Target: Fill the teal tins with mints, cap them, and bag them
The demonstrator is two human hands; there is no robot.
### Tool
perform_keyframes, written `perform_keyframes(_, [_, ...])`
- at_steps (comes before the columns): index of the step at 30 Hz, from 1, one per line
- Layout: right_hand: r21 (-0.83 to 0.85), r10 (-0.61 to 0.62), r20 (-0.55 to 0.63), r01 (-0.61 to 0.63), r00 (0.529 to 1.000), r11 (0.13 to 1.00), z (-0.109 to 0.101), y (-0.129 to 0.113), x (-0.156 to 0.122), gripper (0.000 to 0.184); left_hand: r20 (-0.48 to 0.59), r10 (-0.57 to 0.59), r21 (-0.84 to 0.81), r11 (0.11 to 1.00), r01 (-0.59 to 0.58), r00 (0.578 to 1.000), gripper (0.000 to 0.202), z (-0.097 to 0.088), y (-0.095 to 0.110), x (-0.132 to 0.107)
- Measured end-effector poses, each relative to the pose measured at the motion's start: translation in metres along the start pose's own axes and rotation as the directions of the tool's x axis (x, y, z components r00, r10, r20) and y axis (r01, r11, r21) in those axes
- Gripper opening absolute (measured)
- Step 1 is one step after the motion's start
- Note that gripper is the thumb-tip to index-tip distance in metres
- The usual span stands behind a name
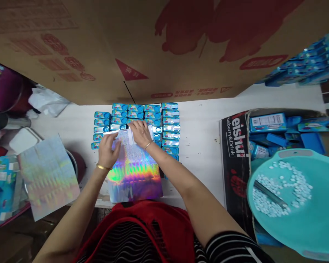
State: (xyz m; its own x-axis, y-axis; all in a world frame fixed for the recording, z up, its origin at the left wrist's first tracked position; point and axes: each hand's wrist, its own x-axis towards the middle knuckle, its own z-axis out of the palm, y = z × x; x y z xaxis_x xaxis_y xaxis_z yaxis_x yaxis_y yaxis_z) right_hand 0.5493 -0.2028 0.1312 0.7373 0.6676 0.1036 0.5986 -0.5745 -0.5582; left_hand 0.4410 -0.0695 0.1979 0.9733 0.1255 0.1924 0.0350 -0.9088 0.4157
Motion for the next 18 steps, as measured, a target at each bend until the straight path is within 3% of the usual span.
perform_keyframes(3, [0.005, 0.01, -0.034, -0.01, 0.999, 1.0, -0.001, -0.002, -0.013, 0.045, 0.164, 0.001, 0.205, 0.978, -0.035, 0.987, 0.039, 0.023, -0.02, 0.022])
perform_keyframes(6, [0.016, 0.012, -0.018, -0.012, 1.0, 1.0, 0.003, -0.002, -0.021, 0.049, 0.282, 0.019, 0.304, 0.947, -0.108, 0.959, 0.037, 0.038, -0.029, 0.034])
perform_keyframes(10, [0.029, 0.042, 0.017, -0.042, 0.999, 0.999, 0.009, 0.002, -0.022, 0.049, 0.288, 0.044, 0.328, 0.934, -0.142, 0.957, 0.031, 0.045, -0.032, 0.03])
perform_keyframes(14, [0.038, 0.066, 0.028, -0.067, 0.997, 0.997, 0.013, 0.005, -0.021, 0.049, 0.241, 0.081, 0.271, 0.951, -0.147, 0.967, 0.02, 0.04, -0.027, 0.012])
perform_keyframes(18, [0.077, 0.071, 0.042, -0.074, 0.997, 0.994, 0.011, 0.006, -0.018, 0.046, 0.178, 0.065, 0.087, 0.993, -0.082, 0.982, 0.01, 0.008, -0.001, -0.011])
